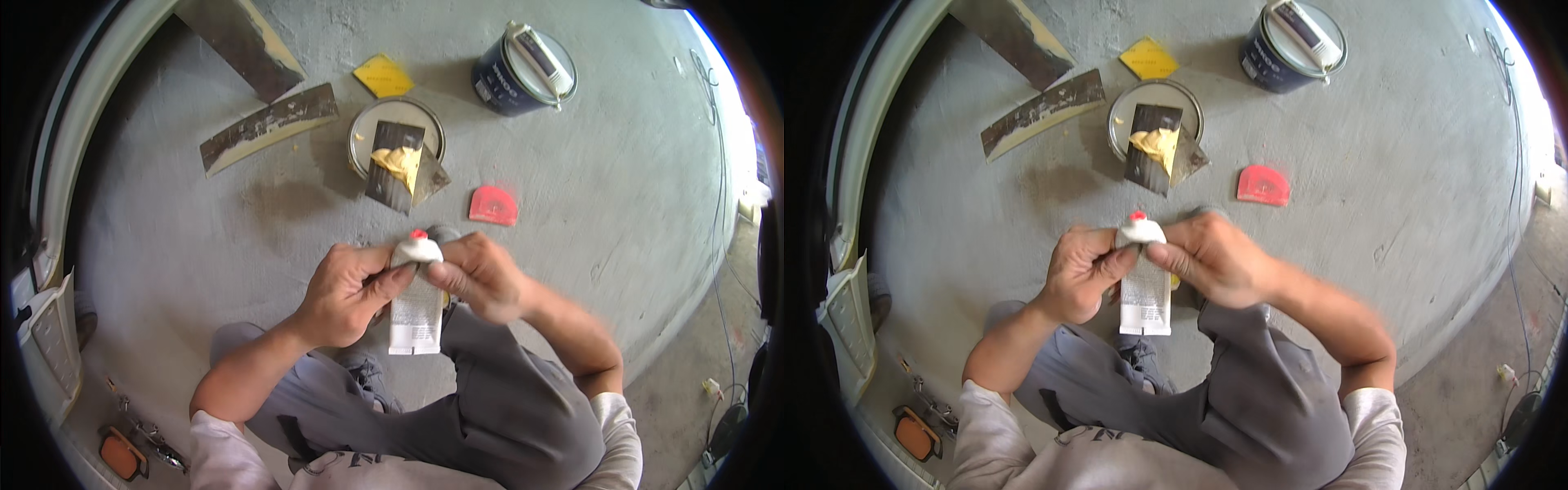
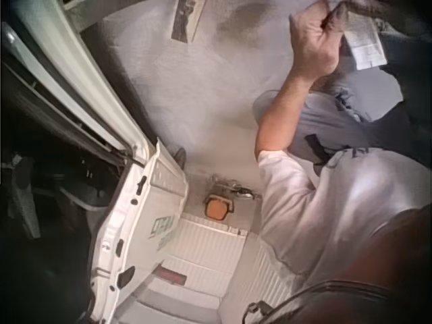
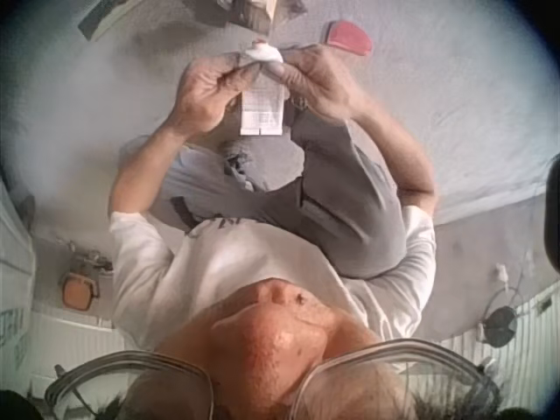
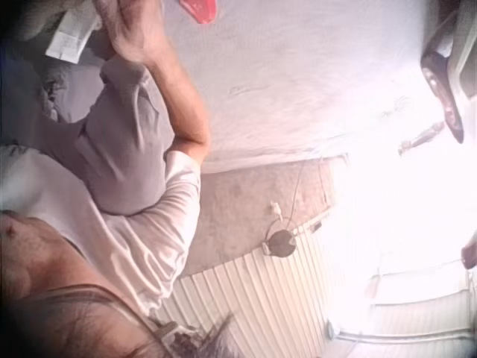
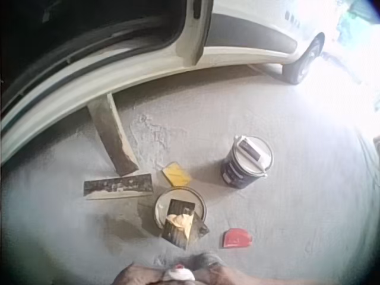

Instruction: The person squeezes yellow body filler onto a metal mixing card, then uses a red spreader to apply the filler to the front fender and bumper of a white vehicle. The person repeatedly scoops filler from the card and smooths it over the surface.

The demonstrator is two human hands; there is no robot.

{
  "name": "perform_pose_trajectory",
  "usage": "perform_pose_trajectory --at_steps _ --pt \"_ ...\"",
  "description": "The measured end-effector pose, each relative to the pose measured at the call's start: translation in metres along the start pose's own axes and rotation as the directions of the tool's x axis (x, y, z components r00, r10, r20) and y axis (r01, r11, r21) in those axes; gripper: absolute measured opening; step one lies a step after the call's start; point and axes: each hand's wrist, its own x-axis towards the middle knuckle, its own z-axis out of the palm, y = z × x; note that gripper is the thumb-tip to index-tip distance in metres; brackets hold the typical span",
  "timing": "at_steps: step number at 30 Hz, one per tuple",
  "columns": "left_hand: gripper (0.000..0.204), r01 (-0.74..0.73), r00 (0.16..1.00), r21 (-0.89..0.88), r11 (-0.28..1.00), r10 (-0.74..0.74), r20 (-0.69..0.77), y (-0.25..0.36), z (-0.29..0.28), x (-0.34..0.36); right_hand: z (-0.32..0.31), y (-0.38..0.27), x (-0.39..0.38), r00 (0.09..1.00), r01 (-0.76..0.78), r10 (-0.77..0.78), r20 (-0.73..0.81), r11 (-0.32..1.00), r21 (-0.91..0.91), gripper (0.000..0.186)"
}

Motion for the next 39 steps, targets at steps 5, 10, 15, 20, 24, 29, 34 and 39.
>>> perform_pose_trajectory --at_steps 5,10,15,20,24,29,34,39 --pt "0.018 0.263 0.964 -0.291 0.92 -0.261 0.048 -0.002 -0.014 0.006 0.004 0.008 0.013 0.996 0.047 -0.049 -0.07 0.998 -0.04 0.036" --pt "0.011 0.268 0.955 -0.324 0.907 -0.294 -0.034 -0.019 -0.018 0.017 -0.012 0.018 0.023 0.999 0.032 -0.037 -0.01 0.943 -0.331 0.026" --pt "0.015 0.282 0.951 -0.168 0.945 -0.298 -0.082 -0.028 -0.02 0.024 -0.016 0.022 0.031 0.97 0.14 -0.226 -0.093 0.824 -0.549 0.026" --pt "0.016 0.313 0.915 -0.292 0.904 -0.369 -0.165 -0.038 -0.014 0.041 -0.028 0.038 0.041 0.994 -0.018 -0.043 -0.098 0.837 -0.547 0.022" --pt "0.019 0.381 0.87 -0.367 0.849 -0.463 -0.167 -0.047 -0.017 0.053 -0.036 0.053 0.05 0.995 -0.092 0.061 -0.078 0.852 -0.515 0.025" --pt "0.023 0.418 0.852 -0.257 0.871 -0.474 -0.221 -0.063 -0.023 0.066 -0.039 0.066 0.057 0.974 -0.225 0.208 -0.087 0.88 -0.419 0.027" --pt "0.021 0.498 0.786 -0.388 0.776 -0.593 -0.177 -0.079 -0.023 0.077 -0.04 0.081 0.064 0.953 -0.302 0.284 -0.104 0.871 -0.388 0.025" --pt "0.021 0.511 0.751 -0.449 0.733 -0.635 -0.181 -0.088 -0.022 0.081 -0.046 0.088 0.071 0.953 -0.303 0.286 -0.102 0.89 -0.341 0.027"
